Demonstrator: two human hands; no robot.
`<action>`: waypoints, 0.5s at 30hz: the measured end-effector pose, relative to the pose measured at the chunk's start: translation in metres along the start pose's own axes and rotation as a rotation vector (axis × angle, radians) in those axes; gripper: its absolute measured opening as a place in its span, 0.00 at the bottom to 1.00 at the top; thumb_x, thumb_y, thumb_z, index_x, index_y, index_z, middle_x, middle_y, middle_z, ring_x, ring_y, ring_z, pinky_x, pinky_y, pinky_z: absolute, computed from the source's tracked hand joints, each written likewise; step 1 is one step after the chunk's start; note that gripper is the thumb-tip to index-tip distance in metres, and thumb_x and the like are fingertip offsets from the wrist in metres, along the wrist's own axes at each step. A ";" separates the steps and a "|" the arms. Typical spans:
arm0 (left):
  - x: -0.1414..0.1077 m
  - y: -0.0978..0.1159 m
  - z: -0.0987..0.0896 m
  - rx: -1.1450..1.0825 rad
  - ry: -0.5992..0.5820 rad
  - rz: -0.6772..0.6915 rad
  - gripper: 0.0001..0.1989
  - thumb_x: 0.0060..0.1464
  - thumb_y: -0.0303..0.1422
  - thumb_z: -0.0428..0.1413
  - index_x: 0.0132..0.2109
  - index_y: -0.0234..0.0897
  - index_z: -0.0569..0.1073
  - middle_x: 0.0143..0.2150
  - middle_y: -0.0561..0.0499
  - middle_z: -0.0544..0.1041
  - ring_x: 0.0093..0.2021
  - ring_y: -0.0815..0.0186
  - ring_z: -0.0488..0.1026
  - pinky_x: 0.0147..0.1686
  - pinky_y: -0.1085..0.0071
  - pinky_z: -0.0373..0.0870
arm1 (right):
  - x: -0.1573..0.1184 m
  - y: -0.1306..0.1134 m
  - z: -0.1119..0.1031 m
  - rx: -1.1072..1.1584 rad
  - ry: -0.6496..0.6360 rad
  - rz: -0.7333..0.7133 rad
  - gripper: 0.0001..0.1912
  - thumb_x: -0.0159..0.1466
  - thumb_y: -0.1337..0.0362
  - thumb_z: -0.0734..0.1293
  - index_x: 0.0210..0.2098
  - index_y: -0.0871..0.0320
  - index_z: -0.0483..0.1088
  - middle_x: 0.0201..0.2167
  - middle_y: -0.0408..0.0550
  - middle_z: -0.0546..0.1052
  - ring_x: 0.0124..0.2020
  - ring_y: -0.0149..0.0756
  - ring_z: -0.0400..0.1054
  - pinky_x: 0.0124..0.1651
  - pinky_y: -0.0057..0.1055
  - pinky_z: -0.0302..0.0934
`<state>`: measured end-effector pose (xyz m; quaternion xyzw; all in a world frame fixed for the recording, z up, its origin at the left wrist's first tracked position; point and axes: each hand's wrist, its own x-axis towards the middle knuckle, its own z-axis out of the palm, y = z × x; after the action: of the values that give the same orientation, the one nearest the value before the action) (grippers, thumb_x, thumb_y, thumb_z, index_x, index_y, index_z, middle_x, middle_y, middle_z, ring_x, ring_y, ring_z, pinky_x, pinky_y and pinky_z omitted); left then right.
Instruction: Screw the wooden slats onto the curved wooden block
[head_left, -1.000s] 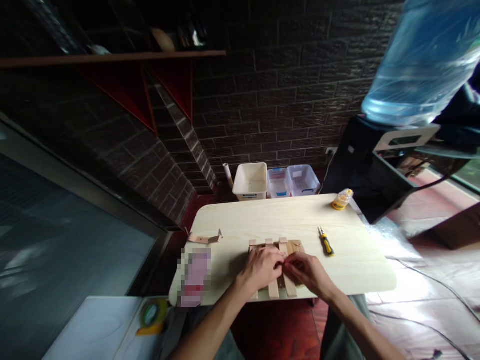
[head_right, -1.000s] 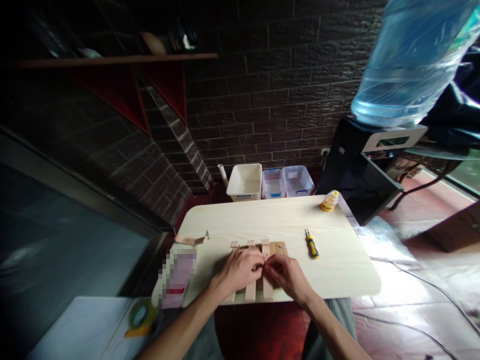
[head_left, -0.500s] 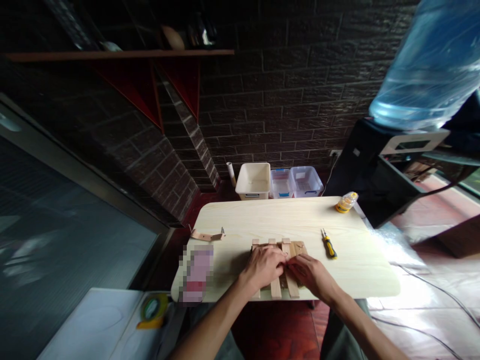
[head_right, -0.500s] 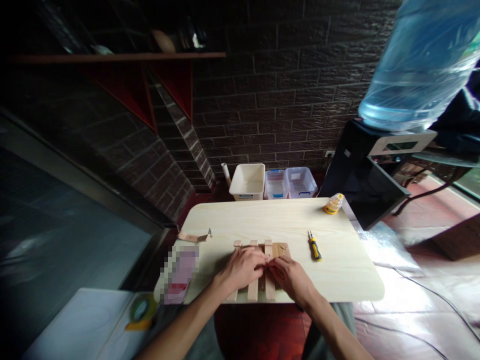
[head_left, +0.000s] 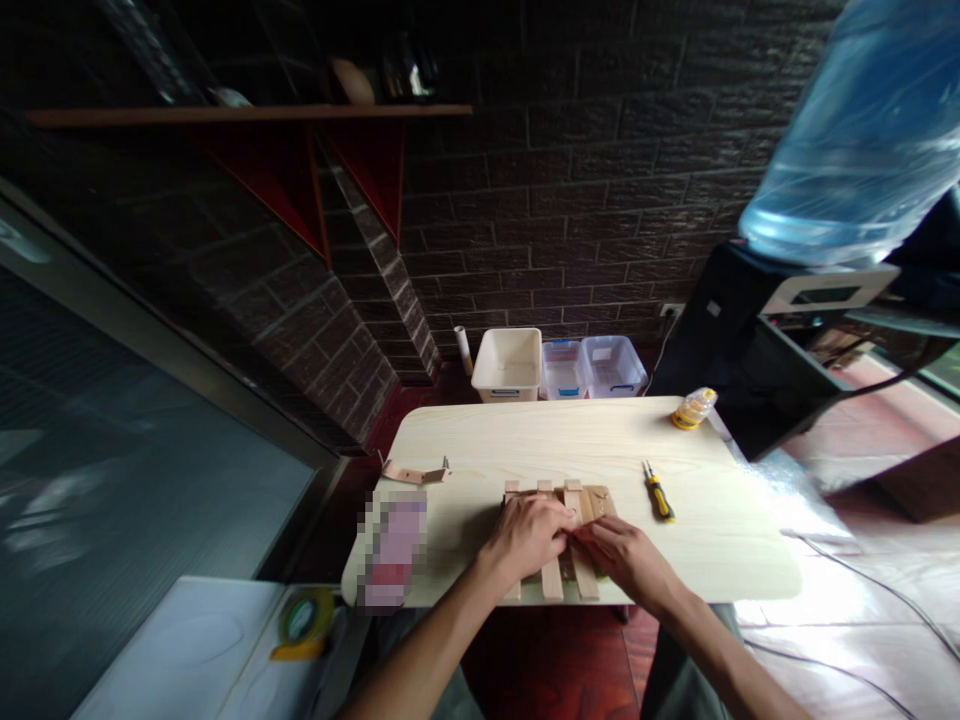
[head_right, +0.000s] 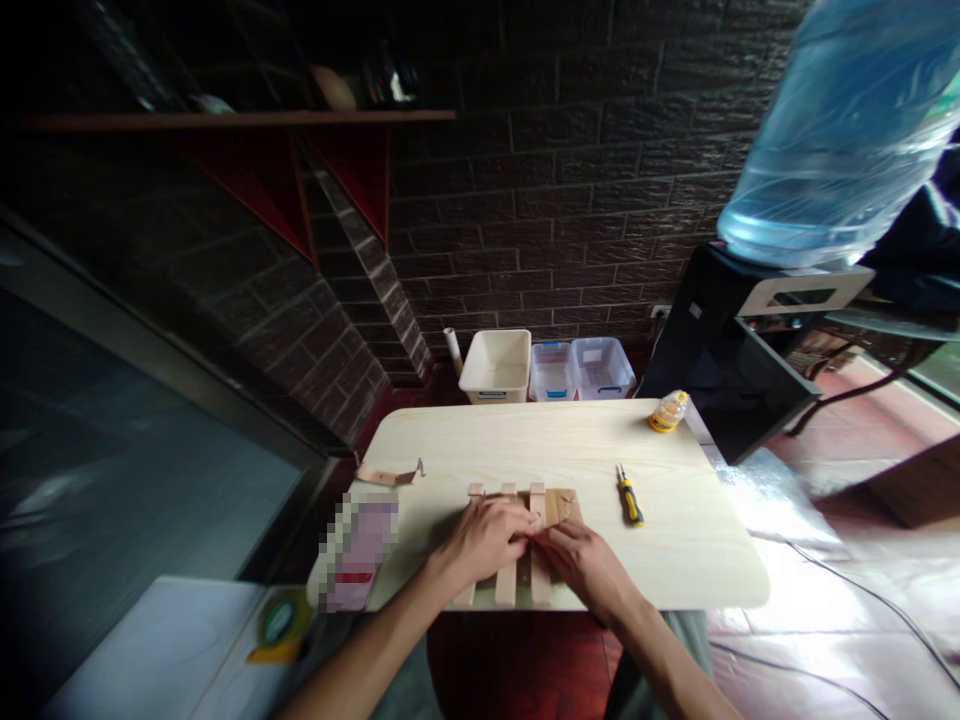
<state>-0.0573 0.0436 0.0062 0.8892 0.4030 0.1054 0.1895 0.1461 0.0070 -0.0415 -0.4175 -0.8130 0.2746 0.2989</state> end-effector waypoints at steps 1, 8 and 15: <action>0.000 0.000 0.000 0.000 -0.002 -0.001 0.13 0.53 0.27 0.56 0.41 0.48 0.80 0.45 0.56 0.81 0.47 0.63 0.75 0.50 0.67 0.69 | -0.001 0.001 0.000 0.000 0.005 0.002 0.17 0.72 0.59 0.54 0.41 0.55 0.74 0.36 0.50 0.76 0.37 0.35 0.70 0.41 0.31 0.67; 0.001 0.000 0.001 -0.004 0.011 0.008 0.12 0.54 0.26 0.54 0.40 0.47 0.80 0.48 0.57 0.80 0.47 0.65 0.75 0.48 0.68 0.70 | -0.003 0.008 0.004 -0.003 0.019 -0.072 0.16 0.72 0.60 0.56 0.46 0.54 0.74 0.37 0.50 0.77 0.38 0.36 0.71 0.42 0.33 0.67; 0.001 -0.002 0.000 -0.006 -0.013 0.012 0.12 0.55 0.28 0.56 0.41 0.47 0.81 0.49 0.57 0.80 0.47 0.65 0.75 0.47 0.69 0.70 | -0.007 0.013 0.009 -0.011 0.046 -0.107 0.15 0.71 0.61 0.57 0.48 0.53 0.74 0.36 0.50 0.76 0.38 0.37 0.71 0.41 0.33 0.67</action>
<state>-0.0580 0.0454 0.0057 0.8916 0.3963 0.1020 0.1940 0.1497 0.0056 -0.0581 -0.3813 -0.8285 0.2444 0.3294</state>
